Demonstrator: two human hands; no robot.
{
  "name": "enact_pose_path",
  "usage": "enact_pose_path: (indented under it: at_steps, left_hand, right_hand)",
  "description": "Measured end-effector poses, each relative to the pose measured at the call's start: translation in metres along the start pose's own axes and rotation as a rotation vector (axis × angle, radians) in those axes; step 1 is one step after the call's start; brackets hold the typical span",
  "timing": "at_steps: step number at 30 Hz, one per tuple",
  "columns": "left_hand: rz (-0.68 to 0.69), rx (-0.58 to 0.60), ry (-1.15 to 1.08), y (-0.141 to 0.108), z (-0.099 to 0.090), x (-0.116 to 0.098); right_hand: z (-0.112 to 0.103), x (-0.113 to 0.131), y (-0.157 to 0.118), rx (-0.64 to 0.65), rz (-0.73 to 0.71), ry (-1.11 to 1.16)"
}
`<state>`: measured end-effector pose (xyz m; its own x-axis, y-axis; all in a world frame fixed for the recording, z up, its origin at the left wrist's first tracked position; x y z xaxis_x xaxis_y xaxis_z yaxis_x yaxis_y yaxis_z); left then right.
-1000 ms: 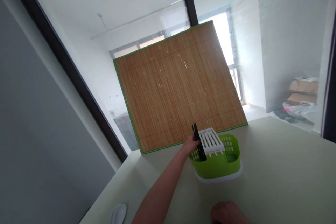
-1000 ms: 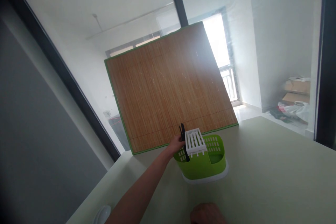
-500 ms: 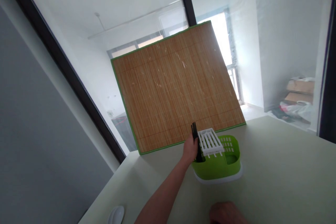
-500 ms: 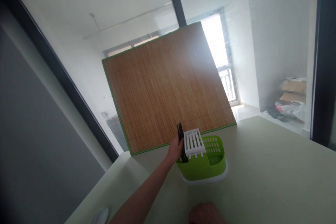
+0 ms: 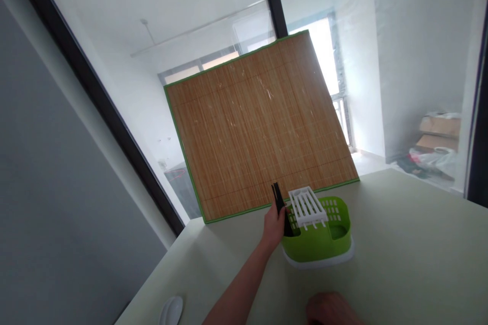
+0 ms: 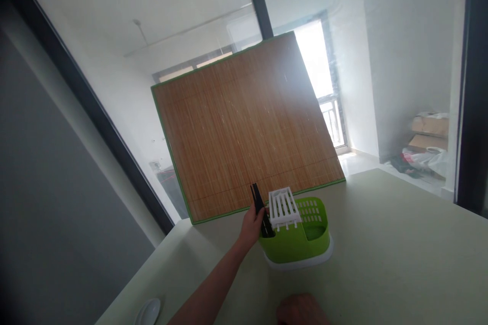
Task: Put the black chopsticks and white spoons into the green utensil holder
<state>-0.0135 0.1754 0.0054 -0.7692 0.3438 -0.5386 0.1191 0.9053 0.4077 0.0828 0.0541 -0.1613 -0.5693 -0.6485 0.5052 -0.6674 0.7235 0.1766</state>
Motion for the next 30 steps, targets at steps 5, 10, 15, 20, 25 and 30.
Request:
enact_pose_path:
  at_steps: [5,10,15,20,25,30]
  left_hand:
    - [0.034,0.089,0.027,0.001,0.001,0.0]
    - [0.04,0.122,0.008,0.001,-0.002,-0.002]
    - [-0.025,-0.018,-0.122,0.004,-0.008,0.0]
    - [-0.093,-0.259,-0.338,0.012,-0.037,-0.004]
    - [-0.062,-0.558,-0.643,0.011,-0.103,-0.007]
    - [-0.197,-0.532,-0.328,-0.007,-0.159,0.04]
  right_hand:
    - [0.0,0.0,0.0,-0.003,0.002,0.001]
    - [0.001,0.0,0.001,0.006,0.014,0.004]
    - [0.0,-0.001,0.002,-0.014,0.016,0.009]
    - [-0.001,0.001,0.002,-0.016,0.006,0.017]
    - [-0.003,0.003,-0.002,-0.015,0.0,0.019]
    - [-0.005,0.005,-0.005,-0.044,0.006,0.008]
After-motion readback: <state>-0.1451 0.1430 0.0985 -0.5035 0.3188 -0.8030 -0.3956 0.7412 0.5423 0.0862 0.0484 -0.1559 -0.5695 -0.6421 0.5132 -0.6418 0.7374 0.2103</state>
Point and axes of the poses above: each hand's wrist, its own y-axis towards the middle knuckle, its own z-axis out of the palm, x = y × z, the point moved 5 cm from there along y, towards the middle knuckle, and after that the axes turned 13 degrees about y, right-handed, at the moved point
